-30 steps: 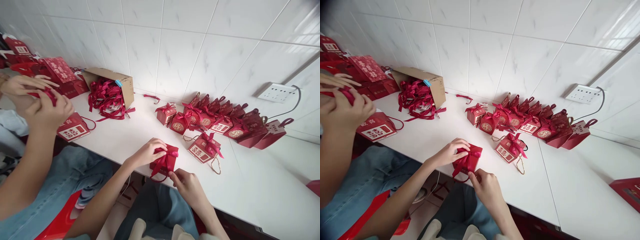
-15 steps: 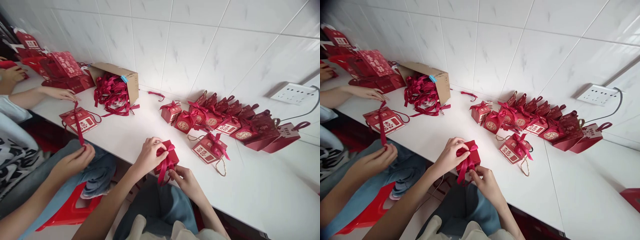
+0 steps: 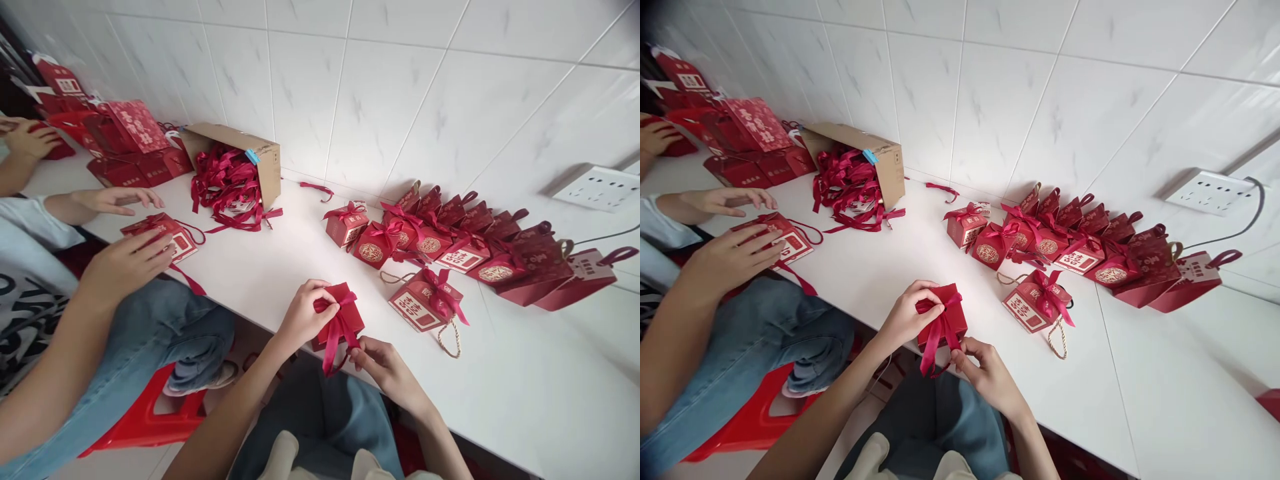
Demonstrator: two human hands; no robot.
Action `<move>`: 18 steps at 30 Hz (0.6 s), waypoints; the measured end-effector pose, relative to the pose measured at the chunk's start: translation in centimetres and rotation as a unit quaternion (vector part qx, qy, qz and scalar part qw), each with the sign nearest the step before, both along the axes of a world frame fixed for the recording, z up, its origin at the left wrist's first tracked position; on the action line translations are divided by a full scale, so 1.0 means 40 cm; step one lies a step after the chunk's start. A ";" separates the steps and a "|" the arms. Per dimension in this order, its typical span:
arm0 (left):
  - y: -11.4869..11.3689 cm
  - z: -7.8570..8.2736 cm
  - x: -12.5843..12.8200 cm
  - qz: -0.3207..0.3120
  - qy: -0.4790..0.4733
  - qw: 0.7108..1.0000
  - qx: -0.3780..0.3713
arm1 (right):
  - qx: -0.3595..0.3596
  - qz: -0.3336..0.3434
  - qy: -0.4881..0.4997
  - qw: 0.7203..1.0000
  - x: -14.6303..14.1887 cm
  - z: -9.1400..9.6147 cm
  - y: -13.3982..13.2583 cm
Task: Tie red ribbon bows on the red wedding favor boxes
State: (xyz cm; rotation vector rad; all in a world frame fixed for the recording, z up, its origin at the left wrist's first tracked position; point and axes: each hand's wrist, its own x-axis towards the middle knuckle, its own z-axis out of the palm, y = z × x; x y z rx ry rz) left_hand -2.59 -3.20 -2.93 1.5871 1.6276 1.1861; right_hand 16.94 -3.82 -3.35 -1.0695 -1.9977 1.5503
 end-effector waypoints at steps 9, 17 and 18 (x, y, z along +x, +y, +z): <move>0.003 -0.012 -0.001 0.007 -0.009 1.000 -0.014 | 0.013 0.013 -0.007 1.000 0.015 0.007 0.000; 0.001 -0.008 0.005 0.023 -0.049 0.998 -0.015 | 0.006 0.024 -0.024 0.999 0.016 -0.011 0.001; 0.000 -0.008 0.006 0.025 -0.055 0.998 -0.019 | 0.009 0.024 -0.032 0.999 0.016 -0.020 0.002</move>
